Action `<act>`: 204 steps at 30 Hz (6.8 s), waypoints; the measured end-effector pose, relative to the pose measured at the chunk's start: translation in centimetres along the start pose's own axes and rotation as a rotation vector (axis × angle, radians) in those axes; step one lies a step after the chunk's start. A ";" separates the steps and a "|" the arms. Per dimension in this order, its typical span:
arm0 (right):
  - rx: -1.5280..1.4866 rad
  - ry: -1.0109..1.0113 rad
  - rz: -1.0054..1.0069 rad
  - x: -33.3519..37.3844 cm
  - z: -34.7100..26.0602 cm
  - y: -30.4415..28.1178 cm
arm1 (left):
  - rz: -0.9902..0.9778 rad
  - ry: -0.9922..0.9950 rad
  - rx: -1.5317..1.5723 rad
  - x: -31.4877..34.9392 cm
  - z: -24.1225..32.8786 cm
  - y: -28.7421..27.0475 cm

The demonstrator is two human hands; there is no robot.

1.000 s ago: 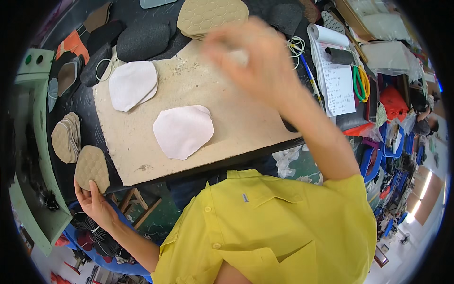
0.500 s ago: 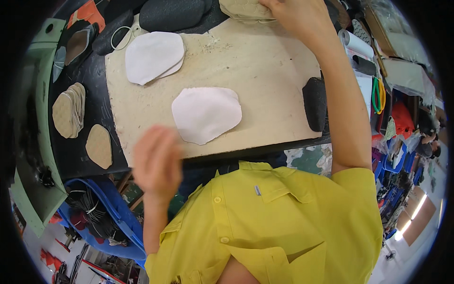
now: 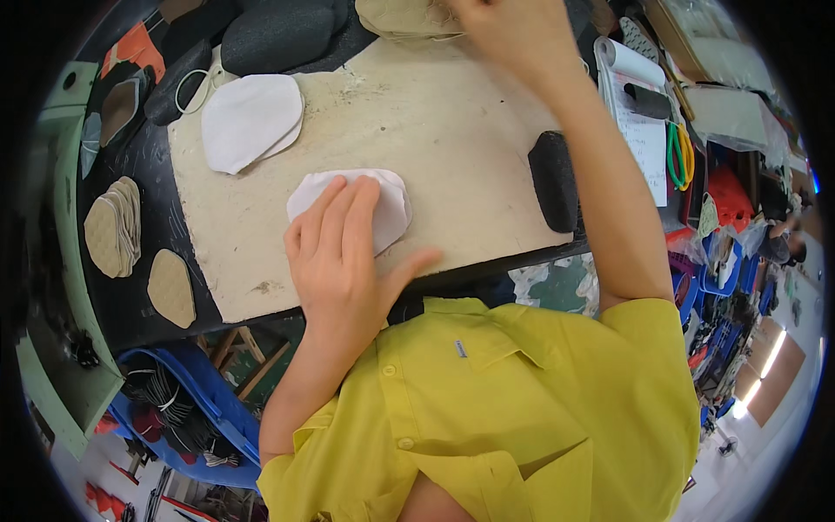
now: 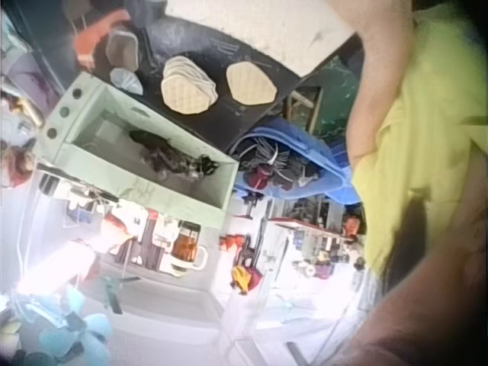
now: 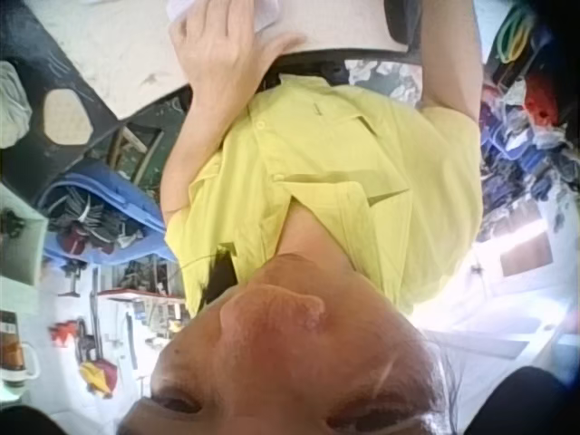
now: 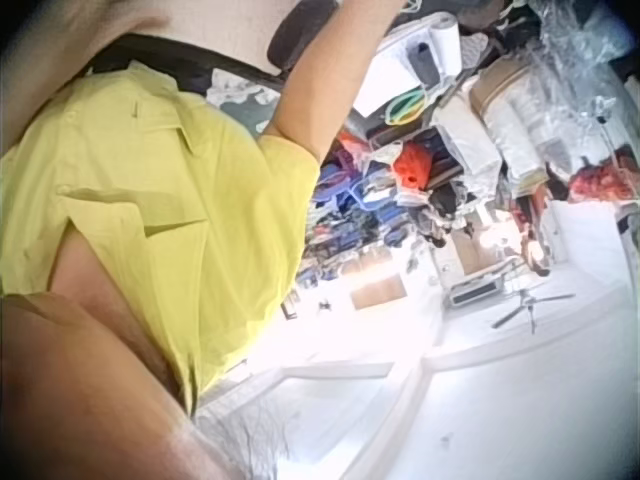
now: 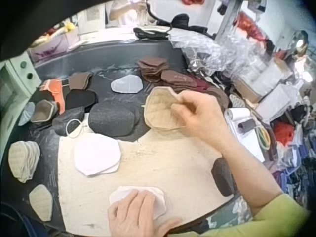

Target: The person repeatedly picks up white fabric pieces and beige textured insoles, aligns them, and presses them together by hand. The person stacks the assembled units on the table and later uses a blue pen to mark the stack.

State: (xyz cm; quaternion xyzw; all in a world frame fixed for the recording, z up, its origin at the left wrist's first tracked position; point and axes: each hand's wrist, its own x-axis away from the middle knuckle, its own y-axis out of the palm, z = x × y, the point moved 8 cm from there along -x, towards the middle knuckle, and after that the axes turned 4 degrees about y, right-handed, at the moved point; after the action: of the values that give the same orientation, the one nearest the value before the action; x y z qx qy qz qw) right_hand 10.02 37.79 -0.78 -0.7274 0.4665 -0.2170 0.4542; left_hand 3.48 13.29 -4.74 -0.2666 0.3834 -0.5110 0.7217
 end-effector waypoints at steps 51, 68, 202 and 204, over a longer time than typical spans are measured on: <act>-0.600 0.128 -0.705 12.0 -4.6 8.1 | 0.334 -0.060 -0.003 8.0 -4.4 -5.5; -0.431 0.041 -0.604 11.9 -4.4 8.7 | 0.138 -0.008 -0.288 8.3 -3.8 -3.3; -0.548 0.184 -0.746 12.3 -3.5 8.8 | 0.318 0.069 -0.043 7.5 -4.0 -4.5; -0.545 0.173 -0.736 12.2 -3.5 8.9 | 0.220 0.054 -0.087 7.4 -3.8 -4.3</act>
State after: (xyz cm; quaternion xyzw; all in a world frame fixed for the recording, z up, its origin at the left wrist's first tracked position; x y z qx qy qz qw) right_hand 8.83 24.13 -8.06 -0.9167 0.2533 -0.2929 0.0987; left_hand -0.60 4.88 -5.68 -0.2402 0.4516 -0.4185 0.7505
